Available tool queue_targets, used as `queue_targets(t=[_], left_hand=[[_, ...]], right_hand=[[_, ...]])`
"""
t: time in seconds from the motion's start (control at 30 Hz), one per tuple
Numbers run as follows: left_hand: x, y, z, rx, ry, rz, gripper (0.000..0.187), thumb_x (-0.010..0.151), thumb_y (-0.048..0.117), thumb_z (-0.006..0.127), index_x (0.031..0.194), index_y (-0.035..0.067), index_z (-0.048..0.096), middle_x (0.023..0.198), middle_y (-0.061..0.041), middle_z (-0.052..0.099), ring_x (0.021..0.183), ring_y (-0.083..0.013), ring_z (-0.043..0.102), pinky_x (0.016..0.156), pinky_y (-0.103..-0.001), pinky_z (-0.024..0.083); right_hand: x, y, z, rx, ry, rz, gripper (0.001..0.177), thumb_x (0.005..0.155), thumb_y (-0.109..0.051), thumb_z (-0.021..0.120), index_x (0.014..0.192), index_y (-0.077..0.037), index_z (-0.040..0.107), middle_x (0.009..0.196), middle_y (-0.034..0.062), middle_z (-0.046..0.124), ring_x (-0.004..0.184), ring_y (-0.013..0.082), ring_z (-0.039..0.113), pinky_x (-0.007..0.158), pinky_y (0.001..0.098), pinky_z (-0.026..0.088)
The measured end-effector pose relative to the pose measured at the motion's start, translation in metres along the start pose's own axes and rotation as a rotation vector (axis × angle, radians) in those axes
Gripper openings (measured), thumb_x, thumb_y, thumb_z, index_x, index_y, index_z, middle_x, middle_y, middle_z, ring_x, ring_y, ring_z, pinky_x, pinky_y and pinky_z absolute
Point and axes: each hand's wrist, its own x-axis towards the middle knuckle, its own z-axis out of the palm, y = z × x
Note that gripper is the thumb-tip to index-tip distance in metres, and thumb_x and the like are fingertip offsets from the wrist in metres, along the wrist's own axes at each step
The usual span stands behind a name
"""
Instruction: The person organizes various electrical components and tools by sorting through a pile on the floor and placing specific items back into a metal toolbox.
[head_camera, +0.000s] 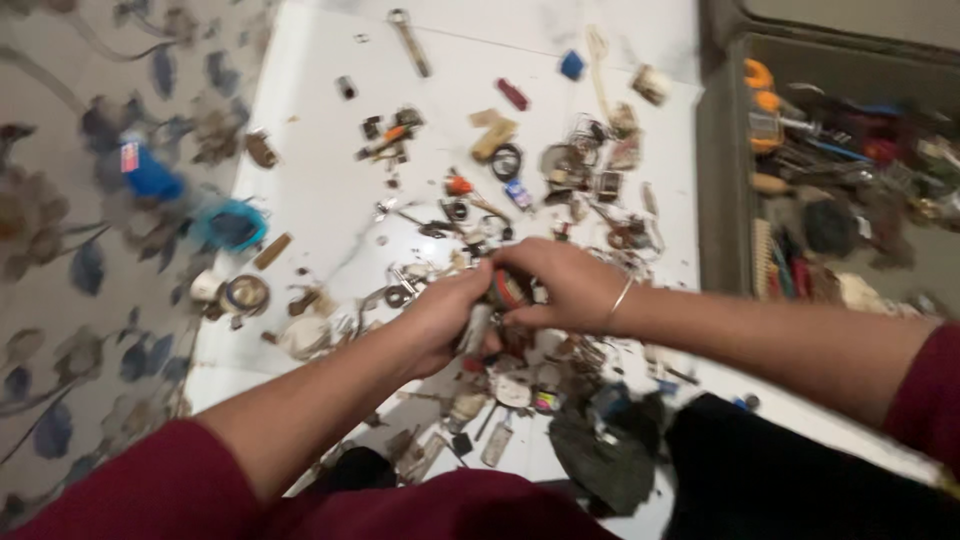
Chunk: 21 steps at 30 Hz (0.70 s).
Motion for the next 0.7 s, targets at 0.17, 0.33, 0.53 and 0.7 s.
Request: queue_targets(t=[0.17,0.33,0.53,0.7], left_hand=[[0.081,0.010,0.131,-0.012,-0.150,0.052,0.055,0.108,0.052,0.033,0.120,0.006,0.060,0.089,-0.010,0.068,0.051,-0.0185,0.062,0.048,-0.033,0.052],[0.133,-0.018,0.229,-0.177,-0.088,-0.003,0.051,0.104,0.052,0.036,0.134,0.013,0.049,0.098,-0.016,0.074,0.052,-0.0198,0.061,0.049,-0.034,0.050],[0.154,-0.090,0.270,-0.351,-0.106,-0.105,0.057,0.105,0.045,0.042,0.137,-0.002,0.050,0.098,-0.017,0.074,0.056,-0.0196,0.062,0.054,-0.035,0.055],[0.193,-0.089,0.308,-0.368,-0.136,0.008,0.033,0.094,0.011,0.052,0.126,0.001,0.047,0.088,-0.013,0.059,0.071,-0.0242,0.060,0.065,-0.039,0.055]], right_hand=[[-0.094,0.037,-0.086,-0.021,0.118,0.284,0.065,0.068,-0.030,0.085,0.125,-0.009,0.065,0.107,0.0142,0.070,0.094,0.0271,0.072,0.083,0.0372,0.060],[-0.196,0.118,-0.092,-0.010,0.440,0.482,0.064,0.067,-0.033,0.089,0.121,-0.006,0.066,0.100,0.0137,0.072,0.085,0.0250,0.073,0.076,0.0371,0.059],[-0.325,0.267,-0.048,0.002,0.746,0.964,0.063,0.066,-0.033,0.088,0.121,-0.007,0.071,0.094,0.0140,0.076,0.085,0.0274,0.074,0.079,0.0393,0.059],[-0.454,0.360,-0.083,-0.239,0.912,1.172,0.062,0.066,-0.041,0.091,0.112,-0.003,0.074,0.102,0.0181,0.075,0.091,0.0304,0.074,0.084,0.0405,0.057]])
